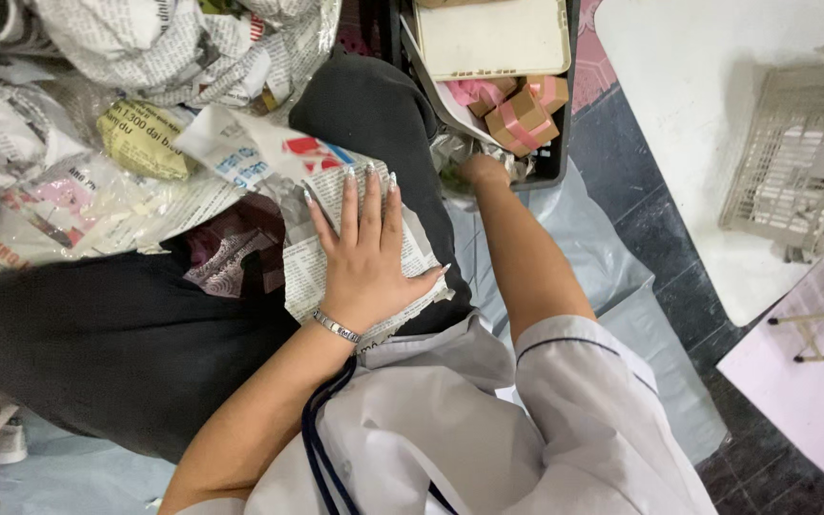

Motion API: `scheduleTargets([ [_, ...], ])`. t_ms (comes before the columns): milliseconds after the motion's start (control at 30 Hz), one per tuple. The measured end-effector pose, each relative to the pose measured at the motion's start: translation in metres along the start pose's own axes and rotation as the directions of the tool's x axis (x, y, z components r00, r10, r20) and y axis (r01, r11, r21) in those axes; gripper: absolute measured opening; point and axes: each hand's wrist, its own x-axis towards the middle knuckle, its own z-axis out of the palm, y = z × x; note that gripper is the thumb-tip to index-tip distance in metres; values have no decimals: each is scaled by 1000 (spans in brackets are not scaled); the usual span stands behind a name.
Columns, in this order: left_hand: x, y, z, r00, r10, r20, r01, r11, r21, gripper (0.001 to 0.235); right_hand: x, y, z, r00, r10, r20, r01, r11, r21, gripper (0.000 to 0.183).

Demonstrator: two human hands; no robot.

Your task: The person sits on the floor and repeatedly rolls newspaper sheets around small cylindrical objects to form tight rolls. They cut newspaper sheets with scissors, wrap them around the cylinders, and place the finished rolls on a nearby table.

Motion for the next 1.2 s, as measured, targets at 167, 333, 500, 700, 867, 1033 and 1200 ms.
scheduleTargets([
  [167, -1, -3, 5, 996, 56, -68, -56, 998, 0, 114, -10, -28, -1, 998, 58, -18, -58, 998, 0, 49],
  [333, -4, -4, 4, 999, 37, -21, -36, 999, 13, 114, 12, -63, 5, 970, 162, -179, -158, 987, 36, 42],
  [500, -3, -1, 4, 1000, 11, -21, -11, 999, 35, 113, 29, -71, 0, 960, 135, -246, -139, 990, 0, 38],
  [700, -3, -4, 2, 998, 50, -44, -49, 999, 25, 114, -21, -28, -40, 948, -67, -311, -100, 866, -490, 42],
  [867, -2, -3, 4, 1000, 17, 5, -17, 1000, 13, 116, -90, 14, -92, 931, -181, -317, -24, 837, -547, 32],
  [1033, -3, -4, 6, 999, 31, -13, -31, 999, 11, 116, -140, 54, -131, 986, -160, -53, 98, 802, -590, 30],
  [1200, -3, -3, 6, 999, 34, -16, -34, 999, 16, 115, -110, 38, -89, 977, -187, 103, 212, 780, -589, 32],
])
